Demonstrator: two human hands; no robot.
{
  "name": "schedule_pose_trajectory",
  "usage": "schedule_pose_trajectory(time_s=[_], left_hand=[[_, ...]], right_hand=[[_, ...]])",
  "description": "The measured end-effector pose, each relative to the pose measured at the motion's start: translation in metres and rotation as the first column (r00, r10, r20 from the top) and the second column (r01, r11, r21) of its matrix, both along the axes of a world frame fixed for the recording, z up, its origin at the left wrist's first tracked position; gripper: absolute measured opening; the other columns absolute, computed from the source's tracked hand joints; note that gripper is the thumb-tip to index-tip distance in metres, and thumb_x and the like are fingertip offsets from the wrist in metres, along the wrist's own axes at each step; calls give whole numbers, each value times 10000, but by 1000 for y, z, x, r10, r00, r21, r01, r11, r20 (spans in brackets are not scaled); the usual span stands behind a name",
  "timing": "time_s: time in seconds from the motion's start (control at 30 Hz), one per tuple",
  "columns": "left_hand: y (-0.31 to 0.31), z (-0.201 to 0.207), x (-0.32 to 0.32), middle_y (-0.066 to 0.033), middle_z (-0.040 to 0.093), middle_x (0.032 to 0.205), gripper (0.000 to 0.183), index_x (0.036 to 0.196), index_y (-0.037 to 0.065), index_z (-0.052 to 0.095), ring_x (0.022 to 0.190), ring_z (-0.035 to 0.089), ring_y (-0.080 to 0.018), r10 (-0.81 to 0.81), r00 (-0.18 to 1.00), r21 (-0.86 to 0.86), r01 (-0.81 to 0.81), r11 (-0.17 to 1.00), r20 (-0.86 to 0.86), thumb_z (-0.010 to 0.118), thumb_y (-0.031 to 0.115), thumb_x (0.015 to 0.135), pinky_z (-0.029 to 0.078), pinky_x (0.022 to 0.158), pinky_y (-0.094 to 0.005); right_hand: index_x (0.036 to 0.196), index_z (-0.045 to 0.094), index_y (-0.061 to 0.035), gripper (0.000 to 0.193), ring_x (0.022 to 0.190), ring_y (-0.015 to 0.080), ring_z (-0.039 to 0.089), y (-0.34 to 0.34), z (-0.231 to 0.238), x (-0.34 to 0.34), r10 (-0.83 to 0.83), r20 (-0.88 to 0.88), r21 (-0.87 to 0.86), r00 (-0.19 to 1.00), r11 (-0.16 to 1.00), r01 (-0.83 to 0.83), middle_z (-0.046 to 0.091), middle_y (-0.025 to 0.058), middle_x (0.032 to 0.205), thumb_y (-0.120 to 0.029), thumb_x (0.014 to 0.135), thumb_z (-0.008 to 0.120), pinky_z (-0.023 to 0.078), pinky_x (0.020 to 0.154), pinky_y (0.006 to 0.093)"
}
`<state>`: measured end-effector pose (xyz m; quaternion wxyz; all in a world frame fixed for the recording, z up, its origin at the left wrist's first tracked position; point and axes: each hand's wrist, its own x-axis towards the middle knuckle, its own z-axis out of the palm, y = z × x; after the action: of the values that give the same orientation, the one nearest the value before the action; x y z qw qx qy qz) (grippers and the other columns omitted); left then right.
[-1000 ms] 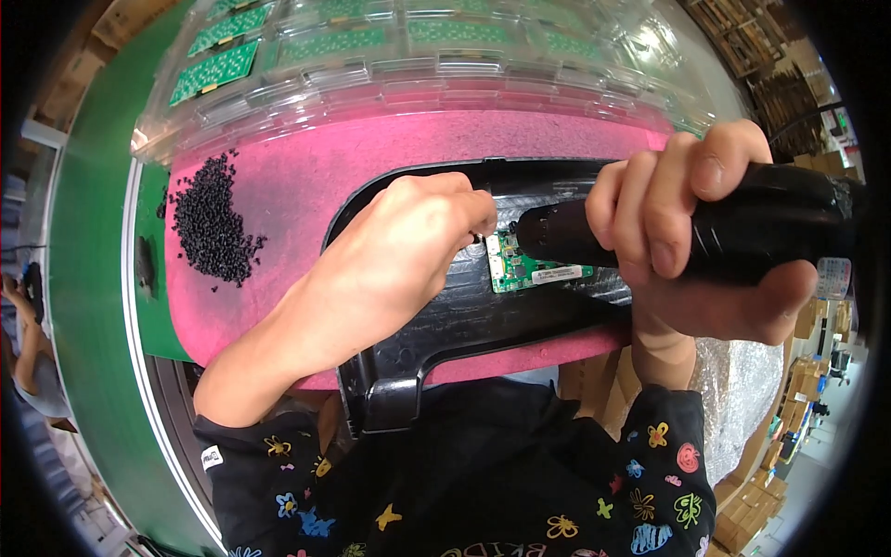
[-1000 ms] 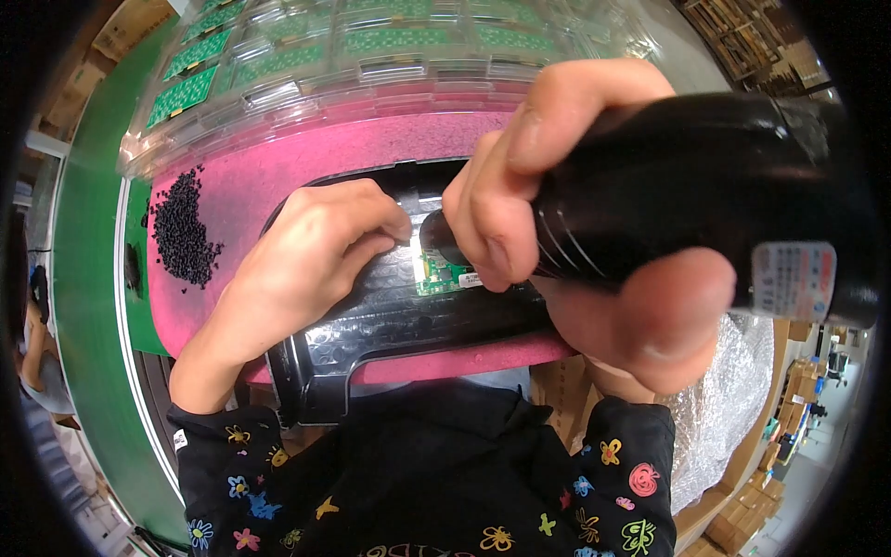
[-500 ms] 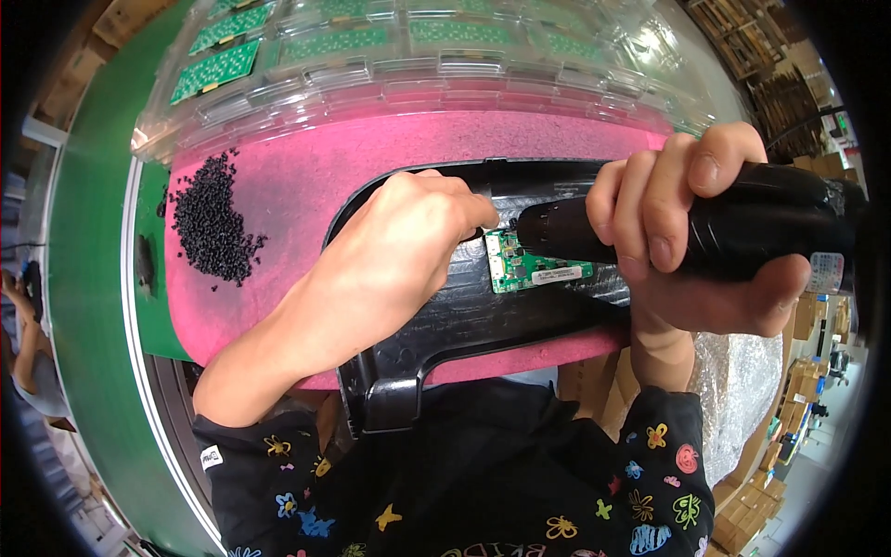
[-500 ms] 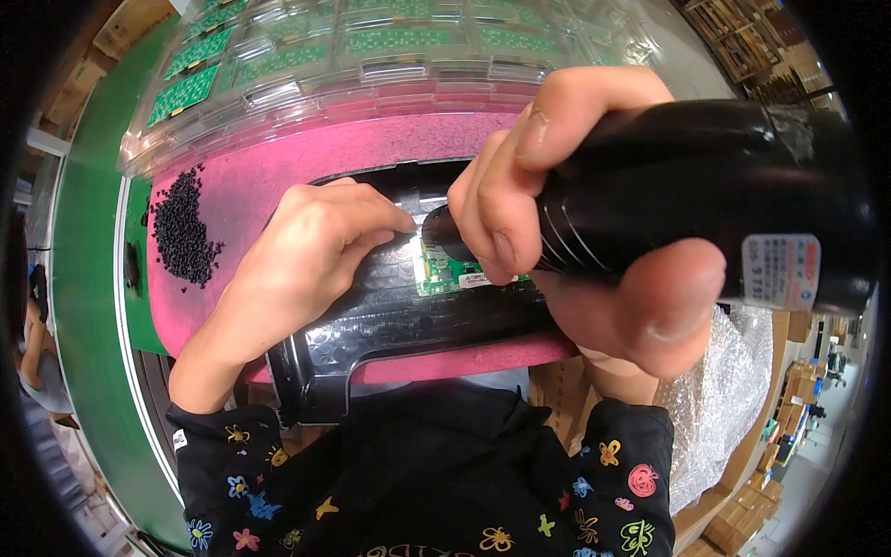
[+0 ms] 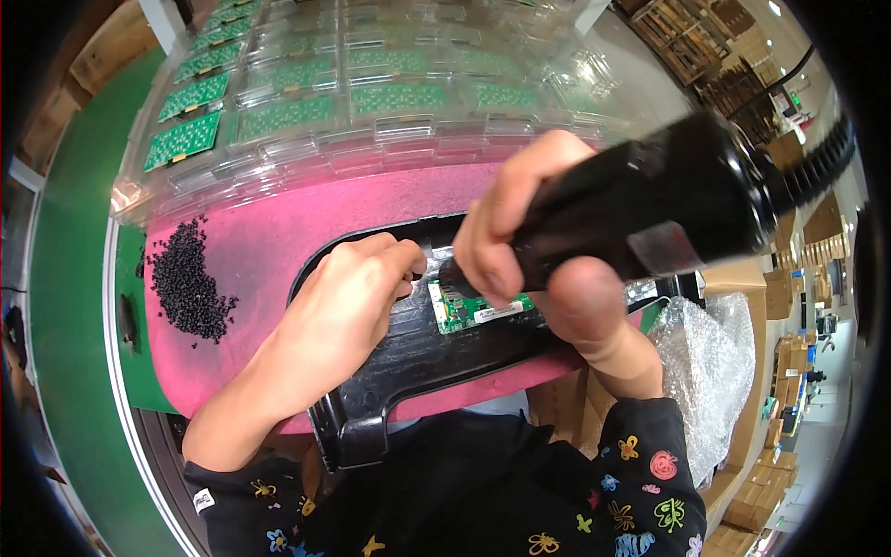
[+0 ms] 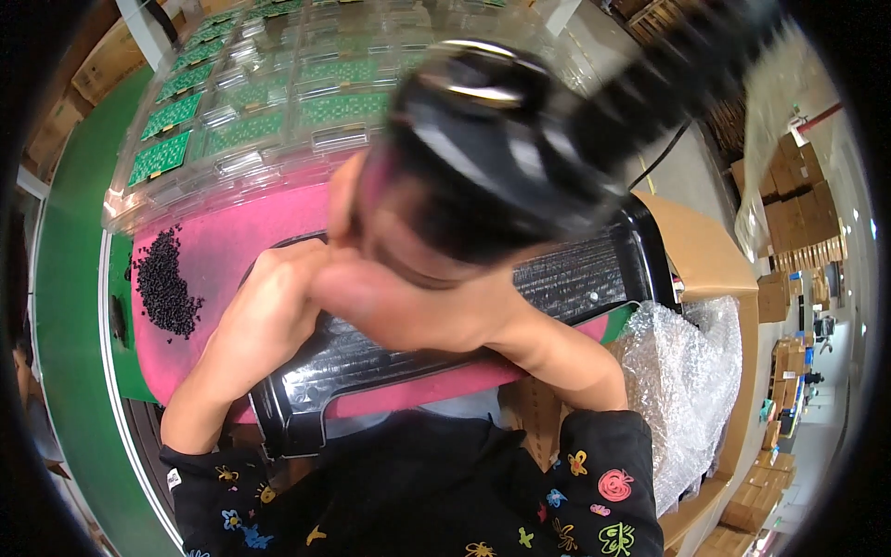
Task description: Assembling circuit boards into plastic housings using an electric screwdriver.
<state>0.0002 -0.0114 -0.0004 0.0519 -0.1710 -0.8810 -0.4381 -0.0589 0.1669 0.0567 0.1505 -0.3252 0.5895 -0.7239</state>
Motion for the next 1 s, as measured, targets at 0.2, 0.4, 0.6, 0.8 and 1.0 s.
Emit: schedule_pose_trajectory(time_s=[0.2, 0.4, 0.6, 0.8, 1.0], left_hand=[[3, 7, -1, -236, 619, 815, 213, 939, -92, 595, 767, 628, -387, 30, 998, 63, -33, 997, 54, 541, -131, 737, 511, 717, -423], [5, 6, -3, -230, 643, 844, 200, 955, -76, 595, 795, 651, -372, 26, 999, 53, -27, 998, 21, 564, -120, 762, 523, 710, -403], [3, 6, -2, -204, 647, 847, 196, 929, -54, 584, 775, 650, -378, -31, 991, 85, 20, 996, 131, 693, -25, 769, 514, 682, -399], [10, 15, -3, -177, 647, 864, 232, 977, -43, 606, 759, 650, -369, -130, 986, 137, 144, 980, -109, 710, -24, 770, 521, 645, -393], [9, 11, -1, -165, 659, 865, 222, 981, -37, 612, 766, 677, -326, -123, 988, 123, 134, 983, -94, 704, -37, 778, 539, 642, -371]], right_hand=[[985, 481, 15, 423, 498, 99, 476, -17, -17, -17, 112, -63, -161, 992, 980, -121, 537, 68, 646, -265, 824, 754, 402, 445, 239], [1011, 480, 12, 430, 473, 106, 463, -14, -14, -17, 110, -59, -124, 992, 985, -116, 515, 58, 607, -297, 840, 725, 393, 442, 243], [1028, 476, -60, 550, 512, 134, 494, 13, 2, 4, 33, 8, -173, 999, 984, -31, 514, 18, 650, -548, 863, 668, 413, 515, 290], [1045, 470, -86, 583, 464, 131, 504, 26, 18, 19, -6, -97, -347, 995, 937, -29, 535, 11, 654, -625, 872, 607, 442, 523, 297], [1058, 458, -85, 560, 500, 125, 538, 32, 10, 18, 40, -178, -298, 983, 950, -93, 554, 9, 670, -599, 891, 601, 464, 541, 291]])
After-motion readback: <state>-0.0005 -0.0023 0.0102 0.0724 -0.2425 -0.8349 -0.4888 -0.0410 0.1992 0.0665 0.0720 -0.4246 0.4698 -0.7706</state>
